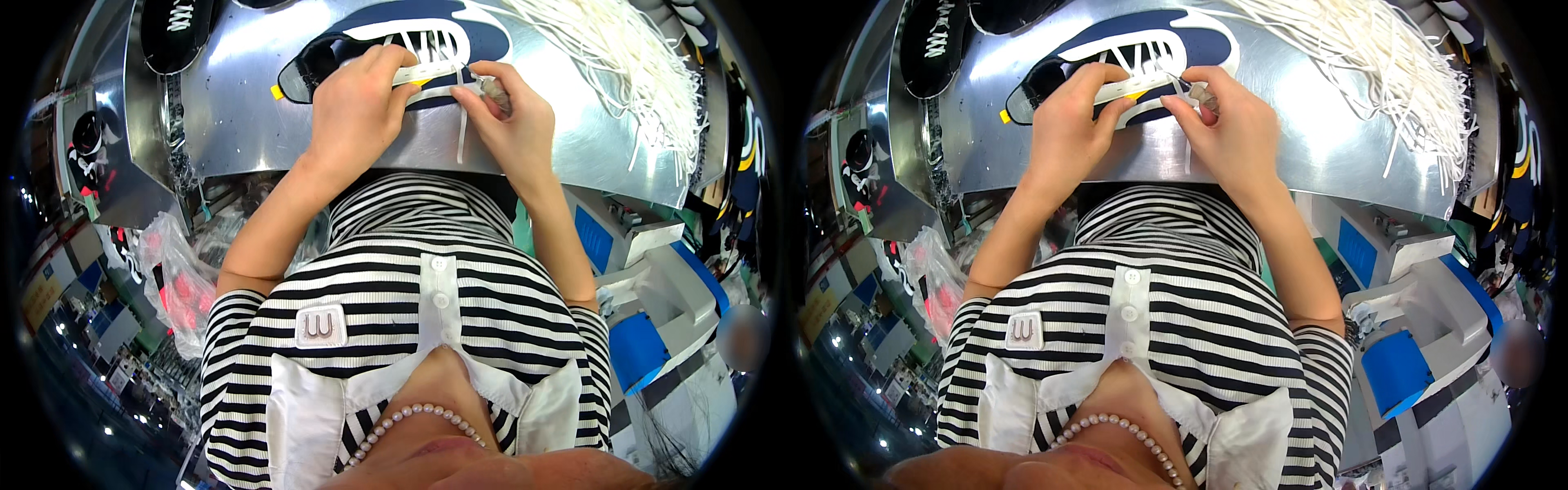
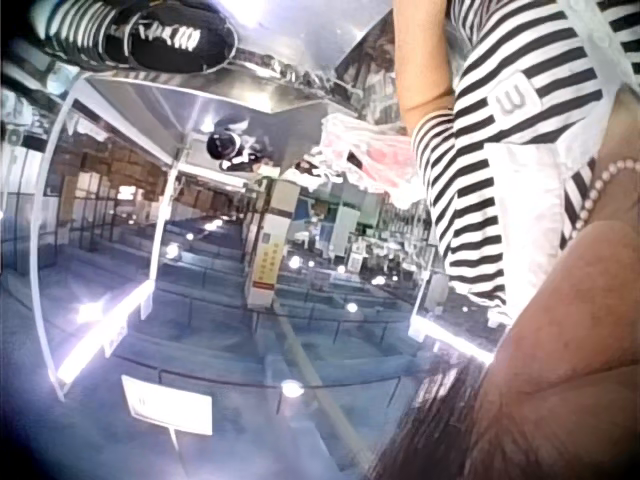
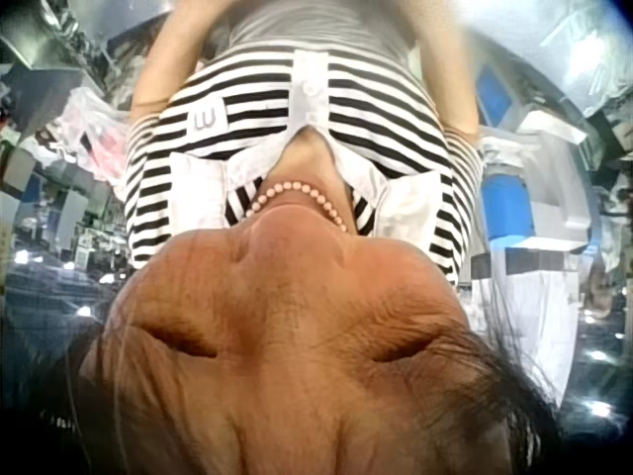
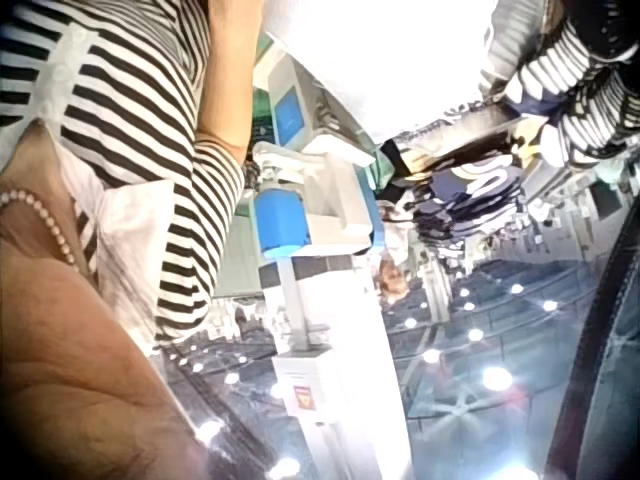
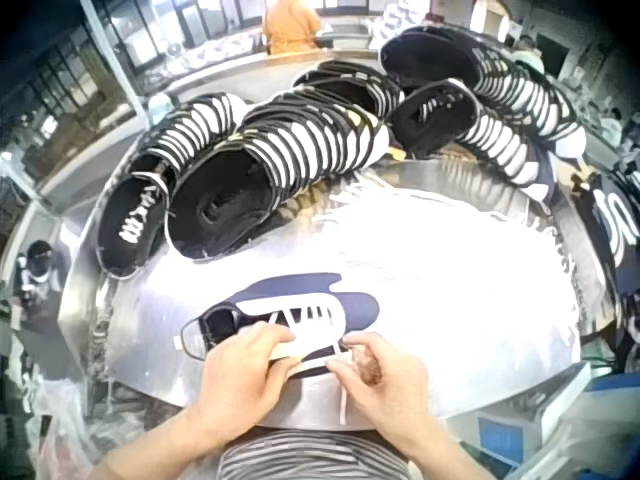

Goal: The person laces a navy and white sneaker by hand, threading a white lace through the eyelets and pulling it tight.

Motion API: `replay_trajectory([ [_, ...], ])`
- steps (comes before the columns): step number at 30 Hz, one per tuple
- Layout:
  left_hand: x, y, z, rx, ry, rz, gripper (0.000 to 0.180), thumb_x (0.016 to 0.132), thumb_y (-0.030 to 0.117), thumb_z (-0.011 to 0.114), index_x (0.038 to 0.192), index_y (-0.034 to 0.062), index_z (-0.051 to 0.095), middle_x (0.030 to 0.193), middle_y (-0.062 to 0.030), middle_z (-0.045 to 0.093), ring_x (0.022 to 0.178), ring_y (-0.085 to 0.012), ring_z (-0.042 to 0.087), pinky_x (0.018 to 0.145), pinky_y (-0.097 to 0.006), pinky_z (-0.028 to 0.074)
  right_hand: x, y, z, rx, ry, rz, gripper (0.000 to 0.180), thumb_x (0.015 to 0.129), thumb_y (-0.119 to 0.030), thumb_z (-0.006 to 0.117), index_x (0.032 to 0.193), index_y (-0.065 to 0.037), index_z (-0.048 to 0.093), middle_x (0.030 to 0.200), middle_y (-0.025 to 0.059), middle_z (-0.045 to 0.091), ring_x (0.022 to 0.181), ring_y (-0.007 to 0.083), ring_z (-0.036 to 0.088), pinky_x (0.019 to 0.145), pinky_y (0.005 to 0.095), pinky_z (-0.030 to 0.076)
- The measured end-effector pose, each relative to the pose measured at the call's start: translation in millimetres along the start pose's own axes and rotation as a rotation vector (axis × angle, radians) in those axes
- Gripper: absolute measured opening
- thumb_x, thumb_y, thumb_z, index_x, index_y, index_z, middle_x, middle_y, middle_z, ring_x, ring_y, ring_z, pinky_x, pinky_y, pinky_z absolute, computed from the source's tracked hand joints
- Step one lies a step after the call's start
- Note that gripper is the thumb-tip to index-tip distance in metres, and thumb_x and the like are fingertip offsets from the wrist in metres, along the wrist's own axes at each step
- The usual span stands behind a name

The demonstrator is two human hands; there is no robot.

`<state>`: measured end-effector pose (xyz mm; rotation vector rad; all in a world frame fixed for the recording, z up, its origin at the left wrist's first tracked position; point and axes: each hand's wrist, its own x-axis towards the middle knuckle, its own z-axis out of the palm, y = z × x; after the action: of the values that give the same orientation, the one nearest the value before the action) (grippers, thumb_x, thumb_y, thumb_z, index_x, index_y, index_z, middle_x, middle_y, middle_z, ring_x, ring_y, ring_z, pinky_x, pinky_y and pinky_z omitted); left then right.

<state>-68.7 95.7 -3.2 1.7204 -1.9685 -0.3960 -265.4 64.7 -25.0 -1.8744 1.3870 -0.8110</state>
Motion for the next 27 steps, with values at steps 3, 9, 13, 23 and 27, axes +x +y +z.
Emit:
replay_trajectory([
  [3,6.4,7.4,0.6,0.094,-0.007,0.044,0.024,0.083,0.017,0.074,0.101,0.0060,0.062,0.092,-0.0083,0.068,0.080,-0.0298,0.066,0.068,-0.036,0.051,8.9,15.5,20.3,-0.066,0.023,-0.027,0.021,0.080,-0.026,0.078,0.091,-0.011,0.068,0.059,0.0002,0.058,0.051,0.0163,0.056,0.050,0.0301,0.044],
  [9,8.5,-4.1,5.3,-0.014,0.049,0.001,0.021,0.082,0.014,0.074,0.095,0.0046,0.062,0.089,-0.0095,0.068,0.081,-0.0293,0.066,0.068,-0.036,0.051,1.8,10.3,3.9,0.666,-0.406,0.350,0.023,0.091,-0.023,0.068,0.102,-0.004,0.066,0.068,-0.0037,0.055,0.053,0.0044,0.047,0.049,0.0207,0.035],
  [13,6.3,-0.7,9.9,-0.083,0.063,0.031,0.019,0.081,0.010,0.074,0.095,0.0033,0.062,0.089,-0.0105,0.067,0.082,-0.0299,0.066,0.069,-0.036,0.051,-7.8,22.9,4.9,1.582,-0.784,0.521,0.037,0.100,-0.026,0.055,0.124,0.002,0.059,0.068,-0.0082,0.045,0.053,0.0012,0.034,0.048,0.0177,0.029],
  [23,14.1,-7.2,-5.5,-0.152,0.180,0.099,0.021,0.081,0.007,0.074,0.098,0.0019,0.064,0.087,-0.0108,0.065,0.078,-0.0294,0.064,0.068,-0.035,0.049,-46.5,-30.9,-15.6,0.711,-0.621,0.514,0.020,0.096,-0.018,0.063,0.104,0.000,0.069,0.076,-0.0011,0.054,0.060,0.0070,0.048,0.058,0.0197,0.038],
  [27,15.0,-7.7,0.0,-0.099,0.064,0.143,0.025,0.083,0.009,0.073,0.107,0.0043,0.067,0.089,-0.0110,0.065,0.078,-0.0292,0.063,0.069,-0.035,0.049,-52.7,-12.2,-20.5,0.390,-0.402,0.071,0.021,0.087,-0.010,0.071,0.107,-0.005,0.072,0.085,0.0022,0.058,0.070,0.0075,0.051,0.063,0.0247,0.042],
])
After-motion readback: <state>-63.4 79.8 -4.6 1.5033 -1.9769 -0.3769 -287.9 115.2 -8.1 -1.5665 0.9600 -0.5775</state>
